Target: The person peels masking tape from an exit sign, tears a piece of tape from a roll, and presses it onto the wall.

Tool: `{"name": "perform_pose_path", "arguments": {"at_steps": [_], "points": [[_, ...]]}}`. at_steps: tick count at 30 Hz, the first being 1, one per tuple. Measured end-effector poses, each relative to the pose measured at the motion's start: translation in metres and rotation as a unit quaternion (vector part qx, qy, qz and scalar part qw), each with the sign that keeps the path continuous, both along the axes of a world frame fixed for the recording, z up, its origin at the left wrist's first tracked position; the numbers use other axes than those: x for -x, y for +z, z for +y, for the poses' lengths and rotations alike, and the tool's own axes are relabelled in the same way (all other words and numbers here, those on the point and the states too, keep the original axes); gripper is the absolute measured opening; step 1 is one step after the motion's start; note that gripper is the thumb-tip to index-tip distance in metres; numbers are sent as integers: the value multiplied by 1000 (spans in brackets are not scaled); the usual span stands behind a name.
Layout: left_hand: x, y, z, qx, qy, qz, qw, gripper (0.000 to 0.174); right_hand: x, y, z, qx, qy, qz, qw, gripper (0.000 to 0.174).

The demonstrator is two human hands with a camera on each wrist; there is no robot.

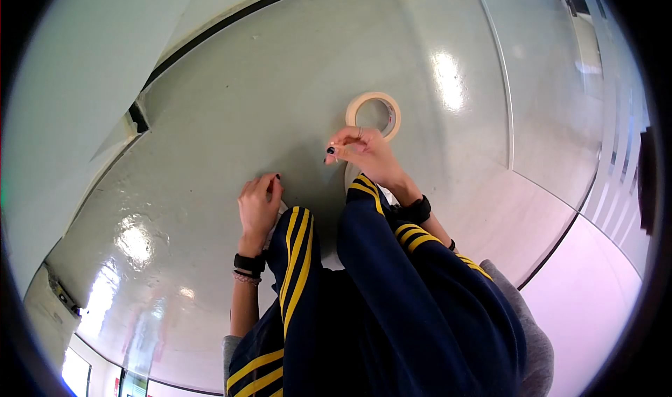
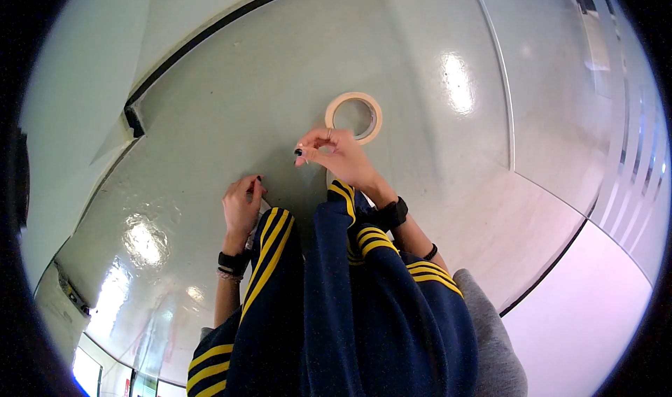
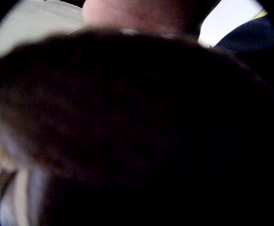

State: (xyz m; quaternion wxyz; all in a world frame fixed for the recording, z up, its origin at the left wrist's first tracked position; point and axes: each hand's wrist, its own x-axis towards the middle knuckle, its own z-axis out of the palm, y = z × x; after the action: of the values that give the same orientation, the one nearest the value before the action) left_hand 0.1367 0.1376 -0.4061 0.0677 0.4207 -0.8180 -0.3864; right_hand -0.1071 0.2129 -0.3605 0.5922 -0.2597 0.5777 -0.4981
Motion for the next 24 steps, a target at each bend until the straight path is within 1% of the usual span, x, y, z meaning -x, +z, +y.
{"name": "perform_pose_path", "arguments": {"at_steps": [1,2,4,8,10,11,13,15,16,17,19,23,24], "points": [[0,0,0,-1,0,-1,1000,11,-1,2,-1,-14,21,-32,999,8],[0,0,0,-1,0,-1,1000,11,-2,2,-1,-14,21,-31,999,8],[1,0,0,-9,1,-8,1000,12,-4,1,-2,-3,57,-30,998,15],[0,0,0,0,0,-9,1000,12,-8,-8,0,14,34,-32,999,12],[0,0,1,-1,-1,-10,1000,12,-4,-6,1,25,72,4,997,6],[1,0,1,-2,-1,-10,1000,12,-4,-6,2,24,72,4,997,6],[2,2,1,-7,3,-7,1000,12,-2,-5,2,-6,59,86,995,8],[2,1,1,0,2,-6,1000,12,-2,-8,3,-9,43,86,995,8],[1,1,1,7,1,-5,1000,12,-2,-9,3,-11,27,86,996,12],[1,0,1,7,1,-5,1000,12,-2,-9,2,-11,27,87,996,12],[1,-1,1,5,0,-11,1000,11,-4,-8,1,-11,31,13,999,16],[1,-2,2,6,1,-16,1000,11,-11,-7,1,16,20,-13,1000,18],[2,-1,2,8,0,-15,1000,11,-12,-9,1,16,4,-16,1000,18]]}}
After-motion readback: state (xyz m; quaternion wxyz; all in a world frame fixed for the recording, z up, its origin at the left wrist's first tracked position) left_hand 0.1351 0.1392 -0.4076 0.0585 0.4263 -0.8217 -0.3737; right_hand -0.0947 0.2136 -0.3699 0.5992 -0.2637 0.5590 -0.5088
